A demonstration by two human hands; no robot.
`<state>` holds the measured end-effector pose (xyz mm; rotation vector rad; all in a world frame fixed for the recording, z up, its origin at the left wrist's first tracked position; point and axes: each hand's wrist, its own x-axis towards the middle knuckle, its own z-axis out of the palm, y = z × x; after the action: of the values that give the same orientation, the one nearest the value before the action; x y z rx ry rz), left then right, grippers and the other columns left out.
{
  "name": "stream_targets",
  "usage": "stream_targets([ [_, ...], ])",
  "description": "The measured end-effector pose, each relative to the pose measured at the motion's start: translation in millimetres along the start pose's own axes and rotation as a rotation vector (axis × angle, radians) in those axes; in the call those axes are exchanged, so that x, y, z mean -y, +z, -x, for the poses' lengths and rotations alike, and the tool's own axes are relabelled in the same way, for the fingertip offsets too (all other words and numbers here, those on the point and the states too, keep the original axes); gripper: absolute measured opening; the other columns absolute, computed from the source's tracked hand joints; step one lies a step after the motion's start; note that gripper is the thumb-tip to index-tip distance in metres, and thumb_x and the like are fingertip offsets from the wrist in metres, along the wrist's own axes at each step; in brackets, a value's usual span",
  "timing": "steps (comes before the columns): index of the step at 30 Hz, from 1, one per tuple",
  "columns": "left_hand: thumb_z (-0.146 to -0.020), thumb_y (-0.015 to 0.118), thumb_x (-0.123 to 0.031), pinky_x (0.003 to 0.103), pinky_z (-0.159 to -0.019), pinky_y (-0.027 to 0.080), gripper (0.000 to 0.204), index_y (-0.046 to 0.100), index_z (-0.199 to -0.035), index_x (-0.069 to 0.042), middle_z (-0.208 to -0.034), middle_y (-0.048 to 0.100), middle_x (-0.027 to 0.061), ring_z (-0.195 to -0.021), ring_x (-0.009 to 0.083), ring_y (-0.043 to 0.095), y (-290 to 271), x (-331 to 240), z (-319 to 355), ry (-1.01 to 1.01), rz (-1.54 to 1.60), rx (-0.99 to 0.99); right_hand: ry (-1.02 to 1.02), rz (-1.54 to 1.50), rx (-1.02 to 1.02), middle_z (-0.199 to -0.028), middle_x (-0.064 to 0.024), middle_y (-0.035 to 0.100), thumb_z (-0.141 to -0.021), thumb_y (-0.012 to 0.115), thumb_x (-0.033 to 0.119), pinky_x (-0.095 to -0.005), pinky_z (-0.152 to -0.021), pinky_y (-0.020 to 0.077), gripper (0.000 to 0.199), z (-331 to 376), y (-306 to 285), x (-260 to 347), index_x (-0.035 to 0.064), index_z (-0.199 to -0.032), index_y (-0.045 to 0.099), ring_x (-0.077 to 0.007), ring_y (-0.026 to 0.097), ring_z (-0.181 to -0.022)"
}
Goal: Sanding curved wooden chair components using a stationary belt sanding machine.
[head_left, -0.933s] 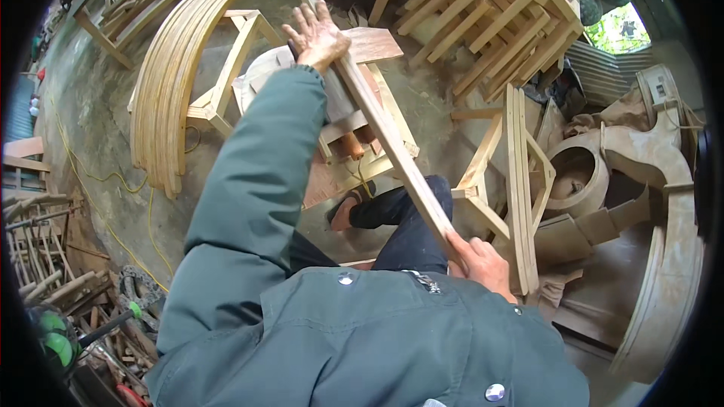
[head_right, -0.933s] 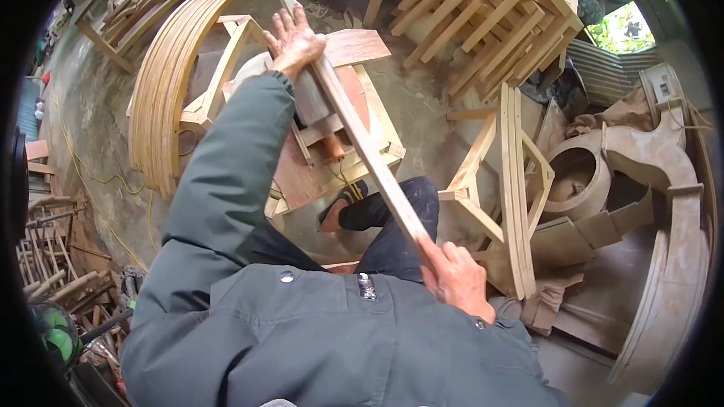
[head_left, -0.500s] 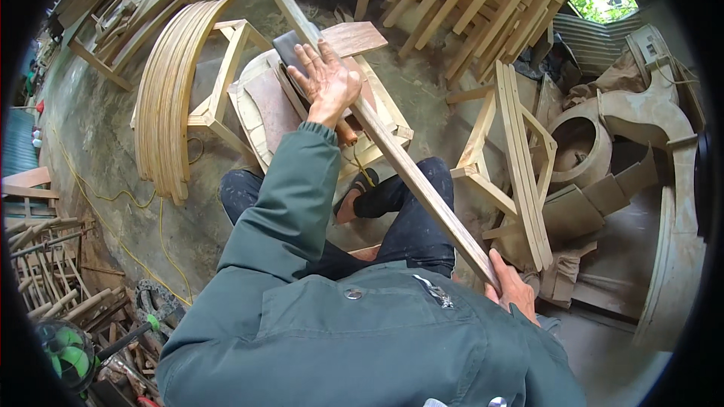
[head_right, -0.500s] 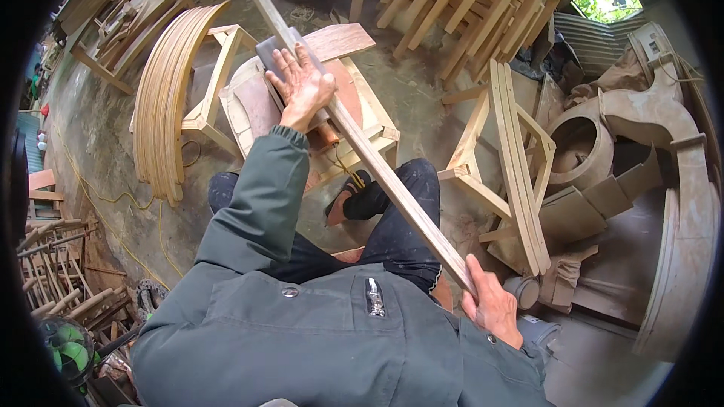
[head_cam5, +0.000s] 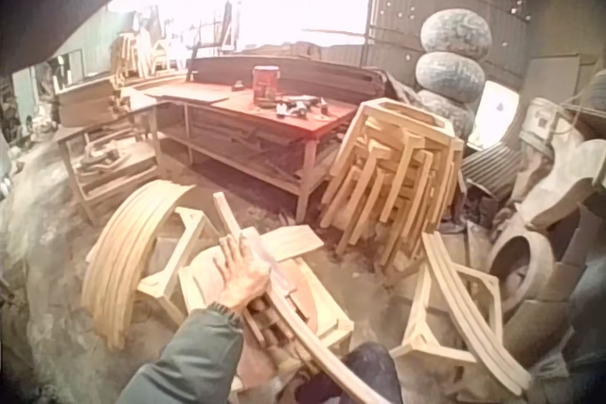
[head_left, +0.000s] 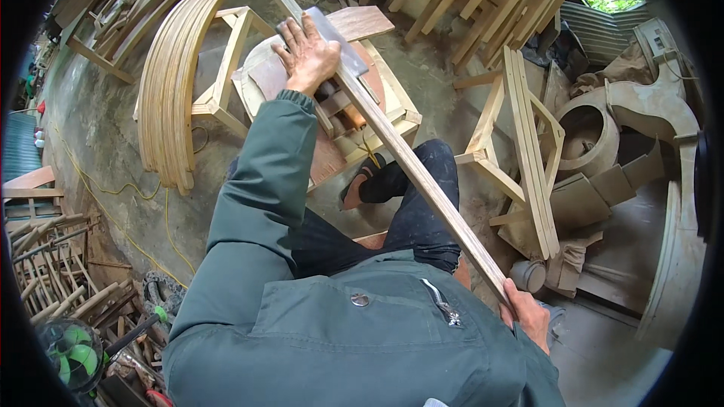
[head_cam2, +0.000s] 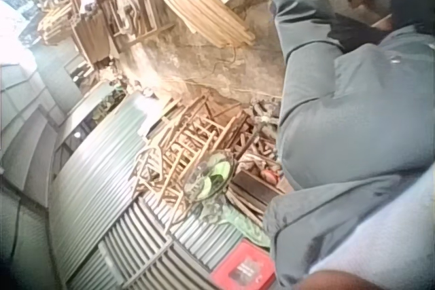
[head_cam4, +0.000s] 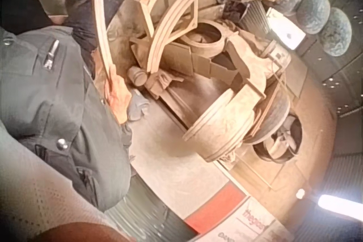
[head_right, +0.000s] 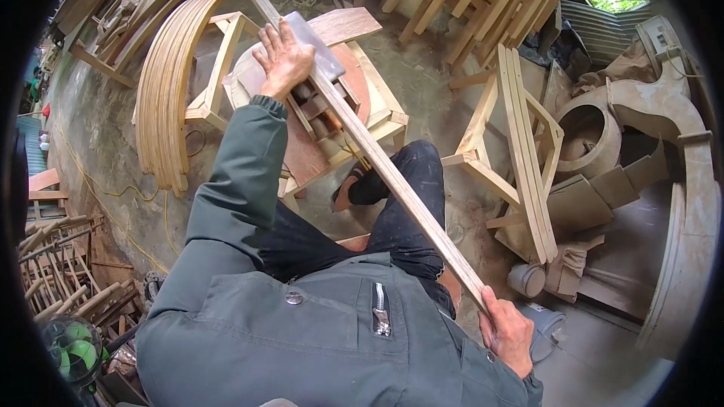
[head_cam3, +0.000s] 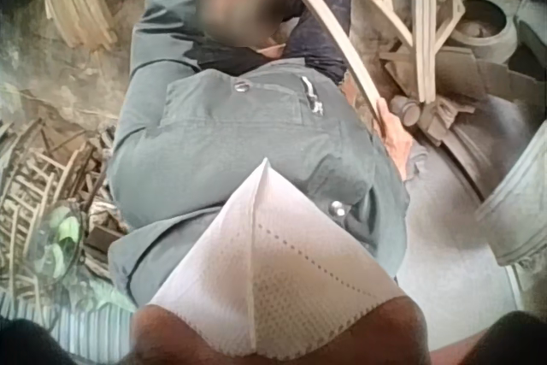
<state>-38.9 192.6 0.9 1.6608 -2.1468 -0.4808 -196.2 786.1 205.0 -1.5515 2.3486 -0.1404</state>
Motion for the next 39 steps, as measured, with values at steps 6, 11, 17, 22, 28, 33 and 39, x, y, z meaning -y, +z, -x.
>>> stream_targets([
  [6, -0.091, 0.056, -0.043, 0.068, -0.127, 0.002, 0.098, 0.013, -0.169, -0.005, -0.174, 0.009, 0.0293, -0.163, 0.0434, 0.001, -9.2, 34.4, -94.0, 0.012, 0.047, -0.142, -0.155, 0.057, -0.127, -0.094, -0.0087, 0.072, -0.08, 0.082, 0.004, -0.0382, -0.062, 0.057, 0.061, -75.6, 17.9, 28.1, 0.0156, -0.139, 0.069, -0.0278, 0.071, -0.074],
  [11, -0.092, 0.056, -0.043, 0.067, -0.127, 0.006, 0.098, 0.009, -0.17, -0.007, -0.176, 0.006, 0.0262, -0.164, 0.04, 0.001, -21.4, 52.8, -161.1, 0.004, 0.117, -0.16, -0.231, 0.034, -0.268, -0.096, -0.0068, 0.073, -0.08, 0.082, 0.005, -0.039, -0.061, 0.0573, 0.061, -139.9, 33.1, 49.6, 0.0173, -0.138, 0.069, -0.0271, 0.072, -0.074],
  [17, -0.091, 0.052, -0.044, 0.068, -0.126, 0.009, 0.097, 0.009, -0.171, -0.009, -0.176, 0.006, 0.0243, -0.164, 0.04, 0.004, -34.0, 78.2, -237.4, 0.045, 0.013, -0.256, -0.286, 0.011, -0.284, -0.097, -0.0045, 0.072, -0.083, 0.081, 0.01, -0.0384, -0.063, 0.0588, 0.066, -206.5, 72.0, 62.9, 0.0193, -0.145, 0.064, -0.0249, 0.072, -0.076],
  [22, -0.093, 0.051, -0.046, 0.069, -0.126, 0.01, 0.095, 0.009, -0.171, -0.012, -0.176, 0.007, 0.0239, -0.164, 0.0407, 0.005, -53.1, 114.1, -284.4, 0.014, -0.039, -0.296, -0.321, -0.009, -0.302, -0.097, -0.0041, 0.07, -0.085, 0.08, 0.011, -0.0386, -0.063, 0.058, 0.066, -255.8, 84.9, 84.9, 0.0209, -0.147, 0.062, -0.025, 0.072, -0.078],
  [28, -0.092, 0.052, -0.045, 0.068, -0.126, 0.01, 0.097, 0.009, -0.17, -0.007, -0.175, 0.009, 0.0283, -0.163, 0.0427, 0.005, -45.5, 96.5, -260.1, 0.03, -0.016, -0.27, -0.323, -0.021, -0.26, -0.095, -0.0046, 0.069, -0.084, 0.081, 0.01, -0.0393, -0.062, 0.0571, 0.066, -243.3, 69.5, 73.0, 0.0205, -0.147, 0.062, -0.0258, 0.071, -0.076],
  [33, -0.092, 0.05, -0.042, 0.067, -0.127, 0.006, 0.095, 0.012, -0.169, -0.002, -0.174, 0.01, 0.0306, -0.163, 0.0445, 0.004, -30.3, 61.5, -184.6, 0.009, -0.022, -0.213, -0.306, -0.027, -0.227, -0.097, -0.0082, 0.072, -0.08, 0.082, 0.004, -0.0386, -0.064, 0.0586, 0.067, -181.1, 53.0, 38.0, 0.0179, -0.143, 0.065, -0.0276, 0.072, -0.078],
  [39, -0.092, 0.051, -0.044, 0.066, -0.127, -0.005, 0.097, 0.013, -0.168, 0.002, -0.173, 0.008, 0.0326, -0.163, 0.0464, -0.002, -8.9, 25.1, -82.0, -0.042, -0.001, -0.104, -0.225, -0.148, -0.131, -0.107, -0.0166, 0.075, -0.078, 0.081, 0.0, -0.0377, -0.077, 0.0608, 0.054, -87.0, -6.0, -4.2, 0.0078, -0.131, 0.07, -0.032, 0.075, -0.089],
])
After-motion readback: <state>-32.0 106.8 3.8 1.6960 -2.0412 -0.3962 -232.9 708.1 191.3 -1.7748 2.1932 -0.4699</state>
